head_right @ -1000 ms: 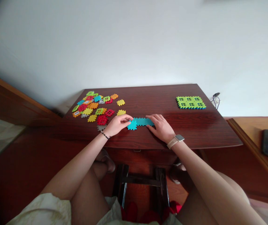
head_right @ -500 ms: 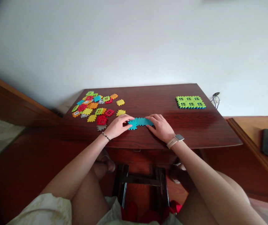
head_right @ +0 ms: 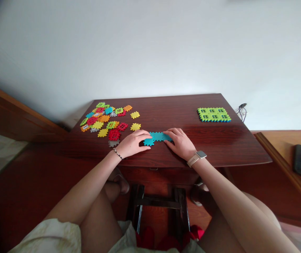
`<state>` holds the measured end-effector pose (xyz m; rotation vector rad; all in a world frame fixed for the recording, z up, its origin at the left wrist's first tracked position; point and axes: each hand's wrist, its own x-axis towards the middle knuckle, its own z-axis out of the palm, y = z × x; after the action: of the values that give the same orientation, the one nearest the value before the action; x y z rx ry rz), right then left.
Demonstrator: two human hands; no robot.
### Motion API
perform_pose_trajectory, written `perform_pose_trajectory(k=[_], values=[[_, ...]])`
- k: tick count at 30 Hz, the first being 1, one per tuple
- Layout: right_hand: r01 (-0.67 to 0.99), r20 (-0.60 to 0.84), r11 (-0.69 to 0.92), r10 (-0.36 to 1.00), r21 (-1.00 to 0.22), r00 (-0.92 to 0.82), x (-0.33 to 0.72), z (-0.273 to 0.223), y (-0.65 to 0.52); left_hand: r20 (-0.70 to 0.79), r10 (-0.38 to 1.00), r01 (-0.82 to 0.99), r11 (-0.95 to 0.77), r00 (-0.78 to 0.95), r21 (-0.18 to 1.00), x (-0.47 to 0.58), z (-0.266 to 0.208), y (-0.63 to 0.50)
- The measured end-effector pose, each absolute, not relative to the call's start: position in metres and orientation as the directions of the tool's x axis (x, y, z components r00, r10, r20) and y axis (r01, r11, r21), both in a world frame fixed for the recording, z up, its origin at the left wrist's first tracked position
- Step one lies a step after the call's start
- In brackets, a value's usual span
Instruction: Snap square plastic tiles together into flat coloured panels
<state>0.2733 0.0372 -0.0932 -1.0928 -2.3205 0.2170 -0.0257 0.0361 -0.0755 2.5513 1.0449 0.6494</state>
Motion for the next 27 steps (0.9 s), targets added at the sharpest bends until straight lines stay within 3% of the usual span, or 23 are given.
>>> perform_pose_trajectory(k=[27], values=[[0.660,0.419,0.654,0.751,-0.370,-0.510,0.2745,-0.0943,0.0374,0.267,0.698,0.548,-0.699,0.665,0.460,-0.0308,-0.0676,0.0276]])
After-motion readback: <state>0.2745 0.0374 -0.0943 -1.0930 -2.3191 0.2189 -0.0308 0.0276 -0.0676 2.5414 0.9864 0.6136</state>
